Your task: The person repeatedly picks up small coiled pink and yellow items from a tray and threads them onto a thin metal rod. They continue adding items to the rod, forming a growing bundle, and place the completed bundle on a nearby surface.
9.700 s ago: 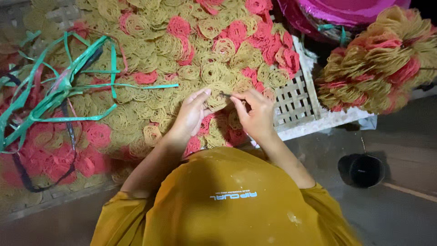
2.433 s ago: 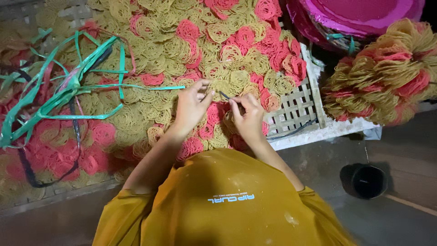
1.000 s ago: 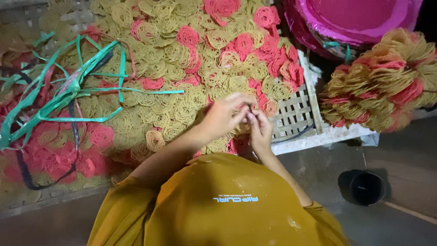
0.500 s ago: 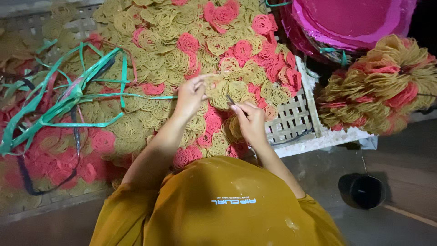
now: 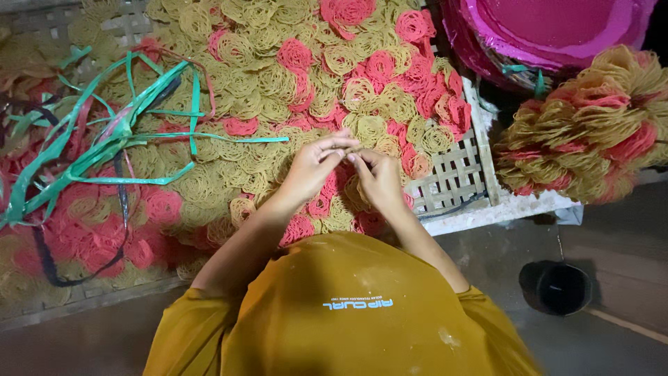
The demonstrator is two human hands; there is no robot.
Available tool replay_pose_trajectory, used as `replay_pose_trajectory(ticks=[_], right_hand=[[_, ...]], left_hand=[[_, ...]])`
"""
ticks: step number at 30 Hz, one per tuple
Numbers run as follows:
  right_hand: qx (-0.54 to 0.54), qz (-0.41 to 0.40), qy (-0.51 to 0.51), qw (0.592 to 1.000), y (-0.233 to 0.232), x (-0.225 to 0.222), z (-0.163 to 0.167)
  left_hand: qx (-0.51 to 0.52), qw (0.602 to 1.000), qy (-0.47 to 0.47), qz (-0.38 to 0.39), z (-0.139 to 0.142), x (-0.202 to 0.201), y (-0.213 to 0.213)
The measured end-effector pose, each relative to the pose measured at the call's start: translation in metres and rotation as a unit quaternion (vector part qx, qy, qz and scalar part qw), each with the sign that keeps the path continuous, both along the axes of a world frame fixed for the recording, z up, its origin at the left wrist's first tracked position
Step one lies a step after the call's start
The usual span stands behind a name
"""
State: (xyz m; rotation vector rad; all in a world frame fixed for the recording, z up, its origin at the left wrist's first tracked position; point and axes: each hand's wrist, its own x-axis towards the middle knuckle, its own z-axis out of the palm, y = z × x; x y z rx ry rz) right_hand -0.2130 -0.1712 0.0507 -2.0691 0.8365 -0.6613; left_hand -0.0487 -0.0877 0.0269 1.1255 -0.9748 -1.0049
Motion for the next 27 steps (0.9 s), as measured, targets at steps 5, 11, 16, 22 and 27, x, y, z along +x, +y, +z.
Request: replay_pose_trajectory(ticks=[5, 11, 16, 22, 27], right_hand=[[0.093, 0.015, -0.038, 0.995, 0.004, -0.015, -0.010], [-0.020, 0.023, 0.019, 0.999, -0.001, -0.053, 0.011], [-0.073, 0.037, -0.078, 0.994, -0.004, -0.068, 0.016], [0.242, -0.008, -0.205, 0.948, 0.000, -0.050, -0.009], [0.208, -0.008, -0.225, 0.952, 0.004, -0.048, 0.001]], left_hand=[[0.039, 0.995, 0.087, 0.017, 0.016, -0.016, 0.000], [-0.017, 0.989, -0.138, 0.050, 0.063, -0.035, 0.007], [-0.088, 0.973, -0.211, 0.009, 0.085, -0.033, -0.013], [0.009, 0.972, -0.232, 0.024, 0.063, -0.012, -0.045], [0.167, 0.819, -0.546, 0.062, 0.011, 0.000, -0.043]])
